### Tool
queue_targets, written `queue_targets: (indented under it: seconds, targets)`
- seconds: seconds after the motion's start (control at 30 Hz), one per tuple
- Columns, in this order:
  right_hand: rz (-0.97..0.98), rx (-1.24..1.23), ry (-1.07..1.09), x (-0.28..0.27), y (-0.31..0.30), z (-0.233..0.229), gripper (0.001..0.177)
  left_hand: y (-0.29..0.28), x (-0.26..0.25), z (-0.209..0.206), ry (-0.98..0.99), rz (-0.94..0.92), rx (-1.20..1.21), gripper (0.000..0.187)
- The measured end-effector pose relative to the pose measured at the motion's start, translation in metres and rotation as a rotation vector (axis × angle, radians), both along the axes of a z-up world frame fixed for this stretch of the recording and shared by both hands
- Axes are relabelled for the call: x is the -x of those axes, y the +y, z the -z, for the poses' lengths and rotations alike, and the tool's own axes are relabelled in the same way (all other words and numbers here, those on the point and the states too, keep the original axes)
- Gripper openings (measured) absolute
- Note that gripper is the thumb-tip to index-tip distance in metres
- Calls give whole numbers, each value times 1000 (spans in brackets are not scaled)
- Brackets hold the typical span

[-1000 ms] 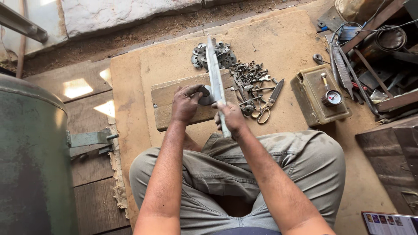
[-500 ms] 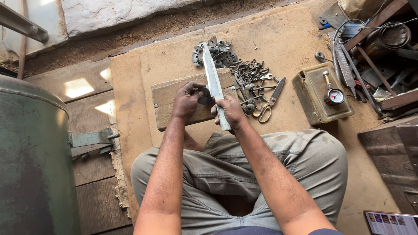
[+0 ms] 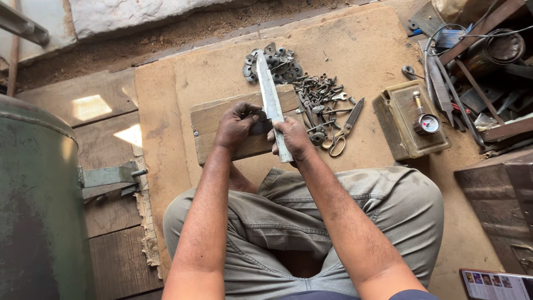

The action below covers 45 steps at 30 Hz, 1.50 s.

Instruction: The person uses a flat metal tool to pry and fit mechanical components together, then picks up a small rod and inserts it into a metal disc by hand.

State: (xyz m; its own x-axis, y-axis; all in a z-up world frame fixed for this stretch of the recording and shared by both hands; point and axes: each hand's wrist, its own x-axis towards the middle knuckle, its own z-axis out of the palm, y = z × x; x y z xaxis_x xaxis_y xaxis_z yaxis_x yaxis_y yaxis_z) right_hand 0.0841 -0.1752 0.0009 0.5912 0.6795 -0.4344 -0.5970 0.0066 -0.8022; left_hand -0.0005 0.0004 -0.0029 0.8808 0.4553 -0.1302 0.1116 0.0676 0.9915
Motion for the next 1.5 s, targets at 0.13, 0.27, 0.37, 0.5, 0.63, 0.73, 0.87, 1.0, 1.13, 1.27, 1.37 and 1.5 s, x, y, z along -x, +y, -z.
queue_targets:
  seconds: [0.13, 0.27, 0.37, 0.5, 0.63, 0.73, 0.87, 1.0, 1.13, 1.27, 1.37, 1.5]
  targets:
    - [10, 18, 12, 4, 2, -8, 18, 0, -1, 6, -40, -15, 20, 19]
    - [-32, 124, -44, 9, 5, -24, 20, -6, -1, -4, 2, -43, 14, 18]
    - [-72, 182, -78, 11, 4, -37, 21, -11, 2, -17, 38, -79, -117, 13]
    - [-132, 225, -121, 14, -1, -47, 22, -16, 3, -26, 54, -90, -143, 13]
    - [-174, 193, -104, 23, -11, -51, 21, -16, 2, -23, 40, -106, -148, 12]
    - [-188, 200, -54, 29, -20, -55, 20, -17, 2, -19, 35, -121, -174, 12]
    - [-193, 240, -27, 48, -38, -57, 18, -16, 1, -13, 4, -130, -234, 12]
    - [-246, 191, -55, 76, -67, -62, 18, -16, -1, -11, 15, -154, -249, 11]
    - [-238, 236, 28, 91, -87, -78, 20, -15, 0, -8, 9, -144, -226, 11]
    - [-270, 261, 15, 83, -83, -90, 21, -13, 0, -7, -17, -115, -253, 13]
    - [-277, 252, 6, 76, -76, -90, 21, -12, -1, -10, 32, -116, -238, 12]
    - [-246, 193, 10, 69, -66, -80, 22, -11, -2, -14, 37, -97, -185, 12]
